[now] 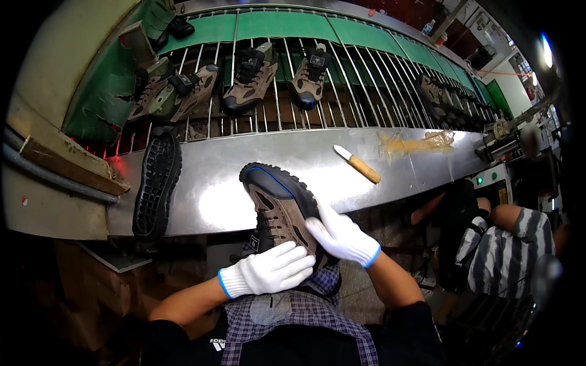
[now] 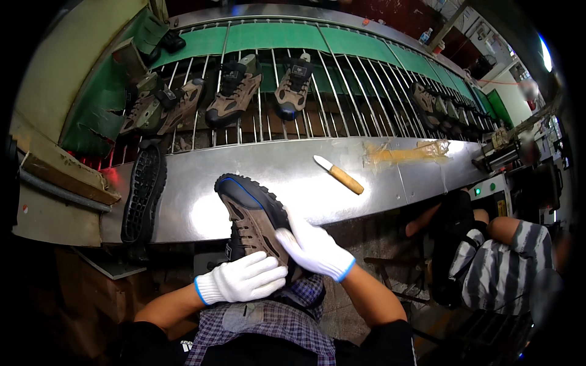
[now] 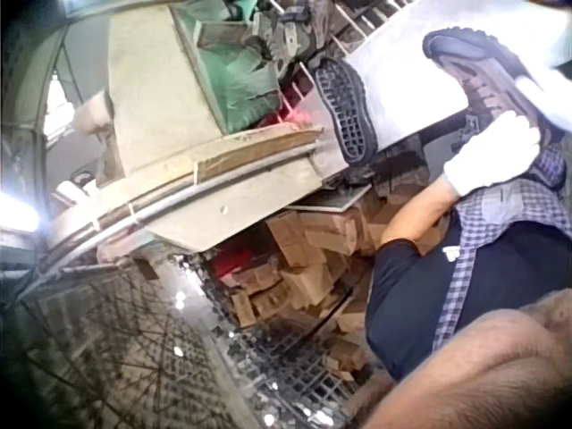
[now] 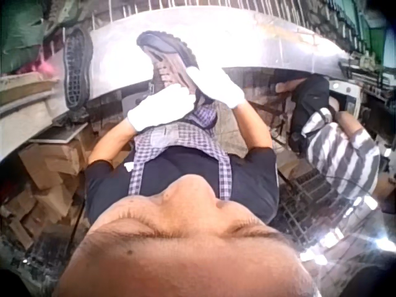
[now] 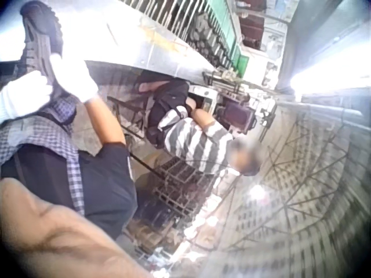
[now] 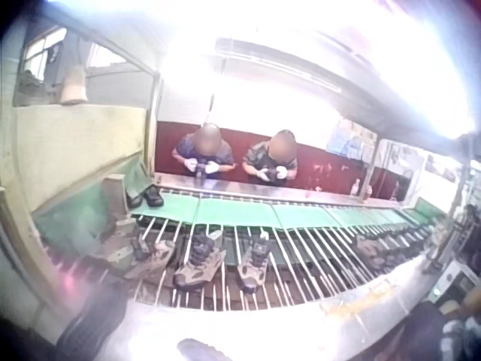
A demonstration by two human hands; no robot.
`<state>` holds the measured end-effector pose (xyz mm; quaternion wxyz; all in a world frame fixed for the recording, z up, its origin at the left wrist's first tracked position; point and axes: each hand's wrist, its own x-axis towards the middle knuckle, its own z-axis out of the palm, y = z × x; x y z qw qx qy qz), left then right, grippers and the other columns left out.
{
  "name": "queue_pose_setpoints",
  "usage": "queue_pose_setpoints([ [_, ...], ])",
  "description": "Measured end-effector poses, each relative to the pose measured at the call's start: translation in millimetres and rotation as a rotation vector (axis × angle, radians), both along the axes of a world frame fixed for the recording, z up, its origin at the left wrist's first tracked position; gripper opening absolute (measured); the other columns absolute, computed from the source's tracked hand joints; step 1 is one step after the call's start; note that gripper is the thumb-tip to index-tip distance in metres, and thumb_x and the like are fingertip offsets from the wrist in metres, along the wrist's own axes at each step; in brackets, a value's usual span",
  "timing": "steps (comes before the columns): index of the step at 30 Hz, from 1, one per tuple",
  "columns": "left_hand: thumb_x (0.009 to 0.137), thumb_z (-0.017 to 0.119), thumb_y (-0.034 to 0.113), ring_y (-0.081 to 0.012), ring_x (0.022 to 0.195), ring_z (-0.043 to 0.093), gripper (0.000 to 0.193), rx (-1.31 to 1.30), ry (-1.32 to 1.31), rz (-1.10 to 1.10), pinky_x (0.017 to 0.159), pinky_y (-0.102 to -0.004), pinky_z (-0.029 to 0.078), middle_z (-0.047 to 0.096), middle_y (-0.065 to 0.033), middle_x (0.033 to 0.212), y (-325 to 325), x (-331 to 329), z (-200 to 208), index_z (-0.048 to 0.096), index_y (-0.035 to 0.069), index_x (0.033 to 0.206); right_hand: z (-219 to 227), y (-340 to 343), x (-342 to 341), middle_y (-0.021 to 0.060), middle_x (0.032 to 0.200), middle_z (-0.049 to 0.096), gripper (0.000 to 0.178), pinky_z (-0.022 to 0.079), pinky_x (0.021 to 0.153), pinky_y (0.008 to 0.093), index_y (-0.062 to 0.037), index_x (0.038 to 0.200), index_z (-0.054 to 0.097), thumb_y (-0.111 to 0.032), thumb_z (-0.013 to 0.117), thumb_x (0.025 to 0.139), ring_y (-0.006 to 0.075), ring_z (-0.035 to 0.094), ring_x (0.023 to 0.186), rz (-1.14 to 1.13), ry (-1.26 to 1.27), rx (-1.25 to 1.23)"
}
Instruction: The person holds a boot upper and uses a hand tool to press and secure the outer sole to the base of the shoe, before placing it back on a conveyor belt with other footwear.
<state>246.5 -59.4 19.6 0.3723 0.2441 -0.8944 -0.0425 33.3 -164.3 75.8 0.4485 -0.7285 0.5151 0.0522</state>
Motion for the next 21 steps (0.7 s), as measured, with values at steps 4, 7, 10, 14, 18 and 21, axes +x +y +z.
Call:
queue_pose_setpoints([
  [4, 0.082, 0.077, 0.012, -0.0308, 0.107, 0.074, 0.033, 0.008, 0.049, -0.005, 0.092, -0.0426, 0.063, 0.075, -0.013, 0.12, -5.7, 17.6, 20.2, 0.075, 0.001, 0.113, -46.2, 20.8, -61.1, 0.0243, 0.168, 0.046, 0.102, 0.04, 0.127, 0.0447, 0.0012, 0.174, 0.019, -0.04, 0.077, 0.1, 0.0328, 0.049, 0.154, -0.083, -0.57, 0.414],
  [7, 0.082, 0.076, 0.011, -0.0319, 0.106, 0.074, 0.031, 0.023, 0.06, -0.023, 0.089, -0.0425, 0.063, 0.074, -0.0145, 0.119, -25.3, 34.8, 52.5, 0.075, 0.001, 0.112, -54.4, 24.9, -45.0, 0.0194, 0.166, 0.048, 0.094, 0.042, 0.126, 0.0451, 0.0008, 0.171, 0.03, -0.03, 0.079, 0.096, 0.0293, 0.052, 0.15, -0.421, -1.088, 0.927],
  [10, 0.075, 0.081, 0.017, -0.0346, 0.101, 0.07, 0.037, 0.034, 0.044, 0.161, 0.084, -0.0495, 0.057, 0.071, -0.0164, 0.119, -45.2, 58.9, 79.0, 0.071, 0.001, 0.107, -58.3, 27.8, -21.4, 0.0193, 0.163, 0.053, 0.075, 0.044, 0.125, 0.05, 0.0003, 0.167, 0.037, -0.031, 0.062, 0.103, 0.0339, 0.056, 0.147, -0.755, -1.331, 0.842],
  [14, 0.073, 0.086, 0.008, -0.0428, 0.11, 0.072, 0.05, 0.076, 0.369, 0.513, 0.097, -0.0486, 0.059, 0.073, -0.0219, 0.12, -39.0, 80.9, 50.8, 0.069, -0.002, 0.119, -12.6, -40.0, -9.8, 0.0189, 0.158, 0.058, 0.066, 0.048, 0.121, 0.0549, -0.004, 0.159, 0.051, -0.041, 0.056, 0.105, 0.0353, 0.059, 0.144, -0.836, -1.484, 0.584],
  [18, 0.077, 0.083, 0.006, -0.0421, 0.112, 0.074, 0.042, 0.197, 0.338, 0.693, 0.1, -0.0472, 0.06, 0.075, -0.0238, 0.119, -27.9, 114.9, -14.1, 0.072, -0.003, 0.116, -5.8, -188.6, -69.0, 0.0207, 0.156, 0.058, 0.077, 0.051, 0.116, 0.0507, -0.0026, 0.161, 0.05, -0.05, 0.068, 0.104, 0.0363, 0.06, 0.139, -0.987, -1.305, 0.07],
  [21, 0.077, 0.082, 0.006, -0.0405, 0.106, 0.075, 0.035, 0.289, 0.472, 0.863, 0.097, -0.0465, 0.06, 0.075, -0.0223, 0.113, -23.6, 118.7, -39.5, 0.072, -0.003, 0.11, -40.2, -276.6, -87.8, 0.0269, 0.158, 0.053, 0.081, 0.046, 0.12, 0.0438, 0.0033, 0.162, 0.046, -0.043, 0.075, 0.102, 0.0386, 0.057, 0.14, -0.819, -0.445, -1.003],
])
